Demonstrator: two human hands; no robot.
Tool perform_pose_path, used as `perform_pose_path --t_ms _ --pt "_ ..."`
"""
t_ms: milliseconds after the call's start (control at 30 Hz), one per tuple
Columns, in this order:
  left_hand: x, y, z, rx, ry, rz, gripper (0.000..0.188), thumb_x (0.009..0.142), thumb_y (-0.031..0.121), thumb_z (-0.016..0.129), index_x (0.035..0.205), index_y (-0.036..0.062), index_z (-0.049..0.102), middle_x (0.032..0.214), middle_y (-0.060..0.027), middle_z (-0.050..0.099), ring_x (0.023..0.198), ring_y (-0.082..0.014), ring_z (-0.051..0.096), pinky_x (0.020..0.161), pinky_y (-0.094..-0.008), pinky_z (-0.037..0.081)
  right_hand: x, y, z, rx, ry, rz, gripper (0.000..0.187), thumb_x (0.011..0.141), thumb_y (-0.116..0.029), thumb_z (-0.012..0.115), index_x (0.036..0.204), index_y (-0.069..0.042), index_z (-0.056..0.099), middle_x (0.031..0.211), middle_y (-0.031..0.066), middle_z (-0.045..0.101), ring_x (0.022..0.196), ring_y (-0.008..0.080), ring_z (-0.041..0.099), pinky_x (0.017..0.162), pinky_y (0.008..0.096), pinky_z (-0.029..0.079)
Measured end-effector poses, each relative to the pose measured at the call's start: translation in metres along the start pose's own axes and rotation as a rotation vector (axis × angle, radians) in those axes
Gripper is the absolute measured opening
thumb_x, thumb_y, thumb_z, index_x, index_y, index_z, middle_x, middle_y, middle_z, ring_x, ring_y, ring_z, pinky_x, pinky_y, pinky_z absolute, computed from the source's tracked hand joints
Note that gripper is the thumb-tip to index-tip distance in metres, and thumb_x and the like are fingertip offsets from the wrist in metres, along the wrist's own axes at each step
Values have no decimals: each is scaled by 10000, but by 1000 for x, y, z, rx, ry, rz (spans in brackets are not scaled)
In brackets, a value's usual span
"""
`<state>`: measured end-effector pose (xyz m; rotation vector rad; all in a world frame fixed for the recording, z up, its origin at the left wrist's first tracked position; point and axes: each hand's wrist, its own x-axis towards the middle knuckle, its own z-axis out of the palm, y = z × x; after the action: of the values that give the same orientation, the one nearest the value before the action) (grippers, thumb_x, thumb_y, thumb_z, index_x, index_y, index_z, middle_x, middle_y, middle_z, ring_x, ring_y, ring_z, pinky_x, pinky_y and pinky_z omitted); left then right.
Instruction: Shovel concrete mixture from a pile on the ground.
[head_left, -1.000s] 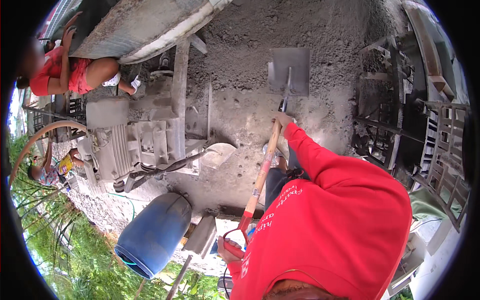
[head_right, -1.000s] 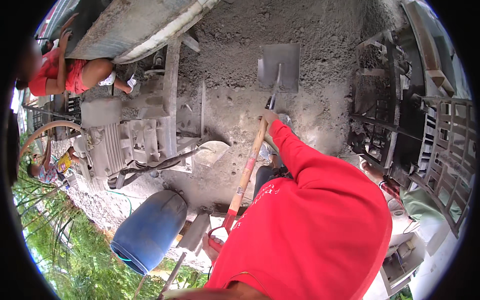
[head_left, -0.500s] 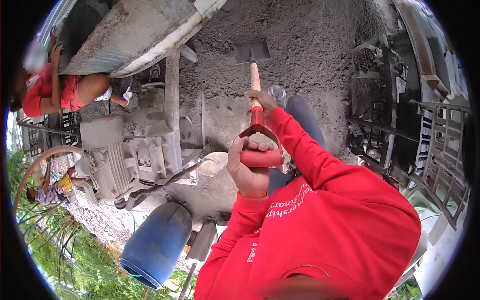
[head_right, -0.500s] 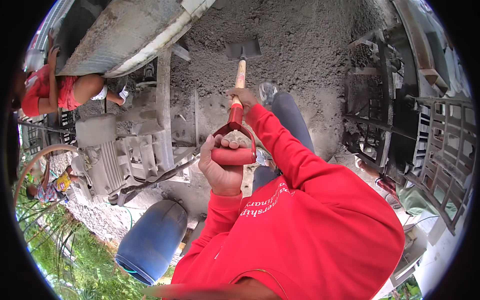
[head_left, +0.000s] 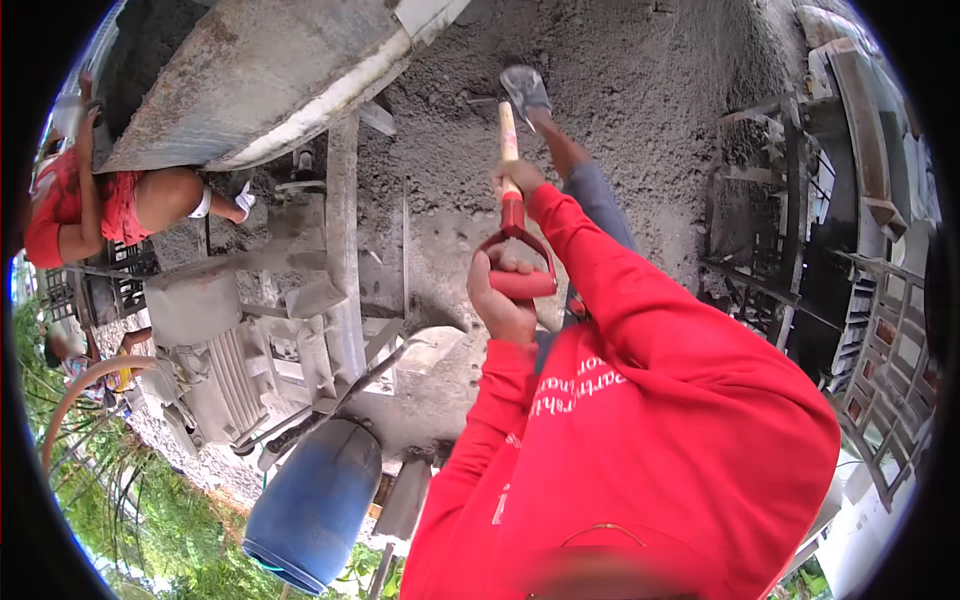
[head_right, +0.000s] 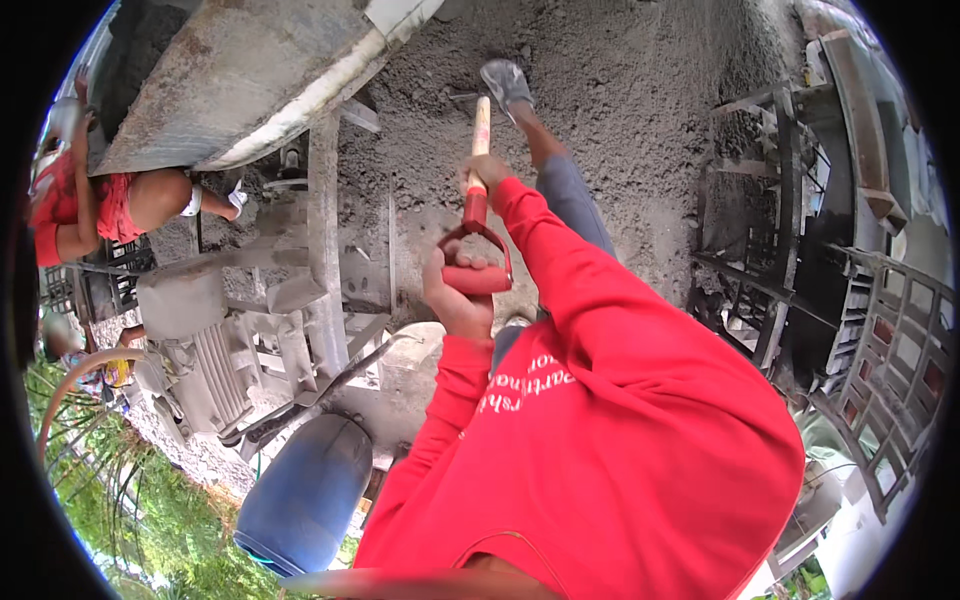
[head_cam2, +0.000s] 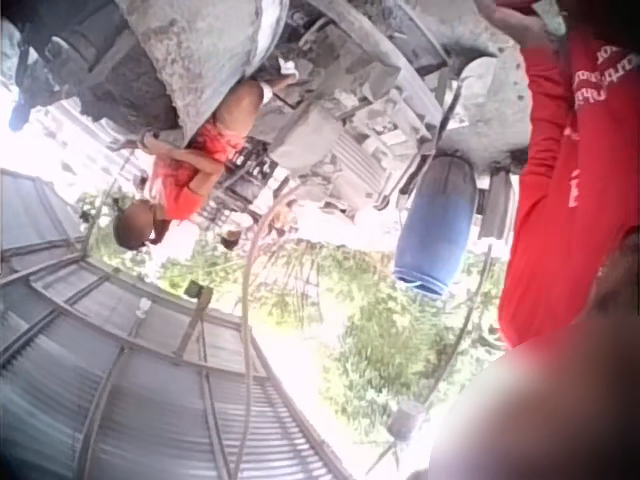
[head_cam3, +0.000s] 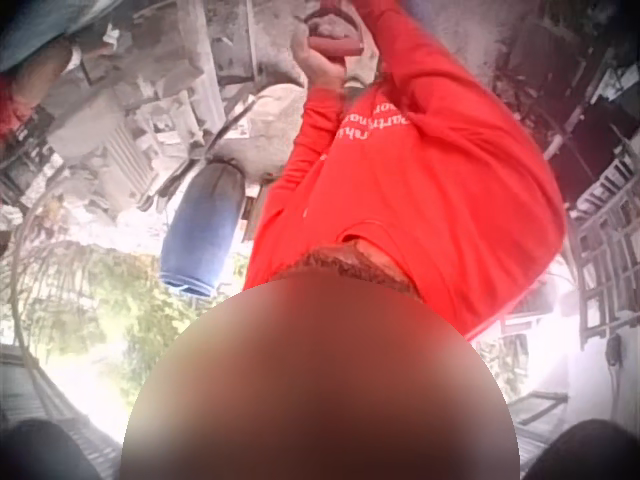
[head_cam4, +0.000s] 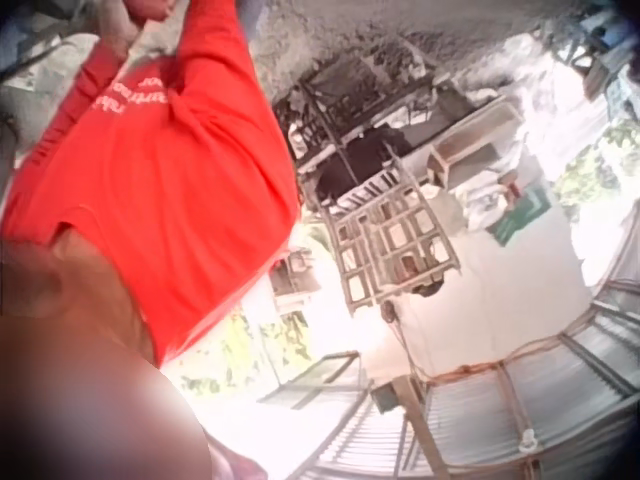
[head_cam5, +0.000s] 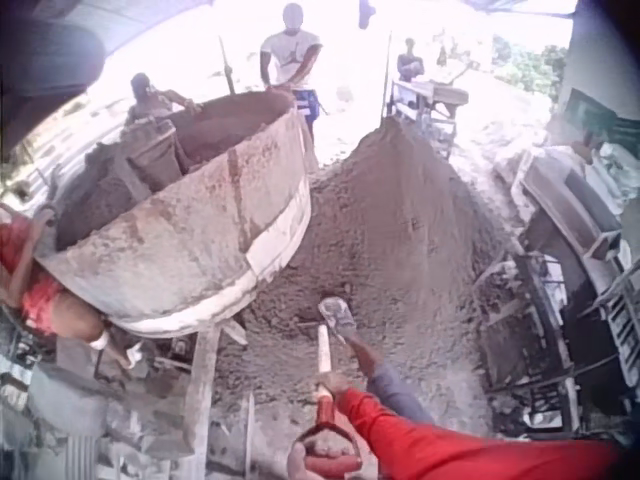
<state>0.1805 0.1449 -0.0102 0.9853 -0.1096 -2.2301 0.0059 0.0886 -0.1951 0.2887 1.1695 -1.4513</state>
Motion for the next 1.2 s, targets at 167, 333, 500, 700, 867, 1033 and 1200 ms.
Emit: perform_pose_path --t_ms 167,333,500,700,867,1033,1200 --pt "5 4 -35 178 244 142 446 867 493 531 843 48 548 661 -43 501 577 -183 507 582 -351 458 -7 20 21 -90 99 34 64 745 -63 578 756 -5 554 602 96 542 430 205 529 410 330 481" --pt "4 -63 -140 205 396 84 613 831 648 461 841 41 545 673 -65 535 590 -201 536 578 -349 480 10 82 -66 -340 203 -8 158 758 -155 629 751 -13 562 603 82 553 460 226 560 417 351 493" --pt "37 -111 -281 125 1266 -257 708 801 695 454 882 0 564 735 -117 595 647 -263 583 618 -355 513 74 160 -110 -998 79 555 325 748 -260 723 919 -23 582 766 110 612 506 230 572 492 373 543" --pt "58 -120 -253 212 1497 7 583 809 608 506 695 37 486 555 -31 444 453 -141 415 433 -302 376 280 -3 -111 -309 391 207 453 734 -313 766 936 37 561 755 119 605 564 199 610 499 333 530" --pt "65 -102 -249 234 1450 107 554 797 561 549 601 64 402 528 -23 409 445 -148 408 413 -301 373 355 -13 -142 -352 331 78 146 744 -123 690 749 -28 578 666 76 570 512 193 555 436 333 478" --pt "13 -45 -204 419 1598 200 552 819 573 511 560 97 405 429 -4 338 347 -122 337 313 -264 291 287 22 -134 -253 364 139 147 738 -79 644 634 -26 554 561 82 539 444 188 524 401 327 440" --pt "-112 -6 -220 762 1626 260 594 849 582 484 532 91 382 459 -12 368 355 -124 349 314 -258 315 158 27 -101 -228 459 289 173 722 -107 655 617 -17 550 566 101 549 441 198 531 400 336 448"
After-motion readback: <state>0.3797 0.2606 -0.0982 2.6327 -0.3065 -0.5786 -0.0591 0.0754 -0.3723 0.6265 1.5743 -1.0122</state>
